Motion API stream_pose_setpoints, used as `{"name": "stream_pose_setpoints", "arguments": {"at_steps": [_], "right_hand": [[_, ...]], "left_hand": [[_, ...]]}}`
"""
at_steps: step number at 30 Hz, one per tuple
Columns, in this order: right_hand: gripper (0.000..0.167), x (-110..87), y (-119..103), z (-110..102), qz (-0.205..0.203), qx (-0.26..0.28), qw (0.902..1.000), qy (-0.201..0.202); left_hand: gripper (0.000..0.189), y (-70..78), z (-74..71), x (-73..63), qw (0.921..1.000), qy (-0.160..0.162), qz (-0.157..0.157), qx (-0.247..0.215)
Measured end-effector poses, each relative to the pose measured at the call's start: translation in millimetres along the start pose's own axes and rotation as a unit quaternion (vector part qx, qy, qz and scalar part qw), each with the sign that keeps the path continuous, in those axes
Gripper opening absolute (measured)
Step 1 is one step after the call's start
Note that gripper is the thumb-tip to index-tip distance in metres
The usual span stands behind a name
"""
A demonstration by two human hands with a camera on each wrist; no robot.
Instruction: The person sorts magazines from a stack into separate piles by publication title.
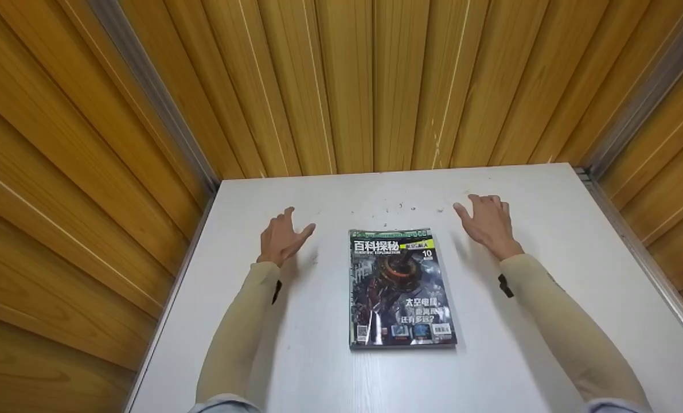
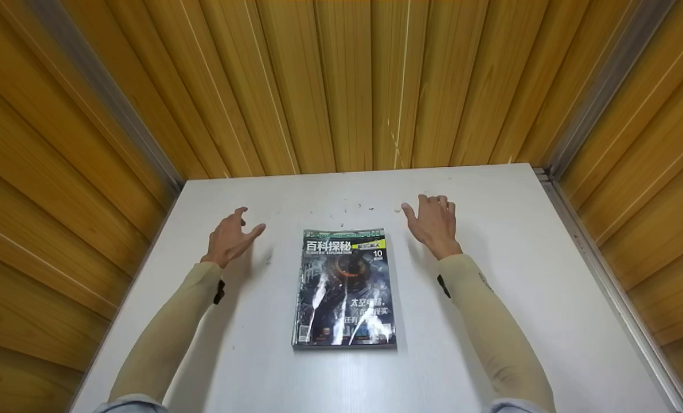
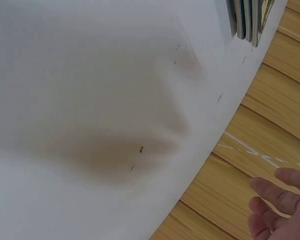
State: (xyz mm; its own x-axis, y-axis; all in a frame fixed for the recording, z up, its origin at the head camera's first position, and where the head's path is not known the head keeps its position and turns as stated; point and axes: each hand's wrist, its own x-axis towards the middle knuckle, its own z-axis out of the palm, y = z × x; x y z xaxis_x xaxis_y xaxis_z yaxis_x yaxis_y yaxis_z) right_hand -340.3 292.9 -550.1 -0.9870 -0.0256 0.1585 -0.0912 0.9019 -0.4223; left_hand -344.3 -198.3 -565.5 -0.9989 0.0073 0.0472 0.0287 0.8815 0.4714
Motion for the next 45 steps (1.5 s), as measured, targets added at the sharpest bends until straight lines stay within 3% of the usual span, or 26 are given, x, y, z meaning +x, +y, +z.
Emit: {"name": "stream_pose_setpoints", "arguments": {"at_steps": [6, 18, 30, 37, 41, 45], "right_hand": [[0.062, -10.1, -9, 1, 0.013, 0.041, 0.9989, 0.015], [0.048, -43.3, -22, -1, 0.057, 0.161, 0.9848, -0.029], [0.038, -84.2, -27, 5, 0.077, 0.188, 0.9769, -0.065], [0.033, -106.3, -35, 12, 0.103, 0.194, 0.9717, -0.086], [0.029, -117.3, -40, 16, 0.112, 0.196, 0.9703, -0.088], [0.028, -126.3, -44, 18, 0.119, 0.2, 0.9685, -0.088]], "left_hand": [[0.076, 5.5, 1.4, -7.5, 0.9987, 0.027, 0.006, -0.044], [0.036, 25.0, 7.1, -30.6, 0.9924, 0.098, 0.041, -0.062], [0.021, 48.3, 21.1, -61.1, 0.9888, 0.095, 0.056, -0.101], [0.011, 60.8, 31.0, -82.2, 0.9858, 0.106, 0.041, -0.124], [0.01, 66.9, 38.0, -94.5, 0.9864, 0.097, 0.035, -0.128], [0.009, 67.7, 44.9, -107.8, 0.9873, 0.082, 0.049, -0.127]]}}
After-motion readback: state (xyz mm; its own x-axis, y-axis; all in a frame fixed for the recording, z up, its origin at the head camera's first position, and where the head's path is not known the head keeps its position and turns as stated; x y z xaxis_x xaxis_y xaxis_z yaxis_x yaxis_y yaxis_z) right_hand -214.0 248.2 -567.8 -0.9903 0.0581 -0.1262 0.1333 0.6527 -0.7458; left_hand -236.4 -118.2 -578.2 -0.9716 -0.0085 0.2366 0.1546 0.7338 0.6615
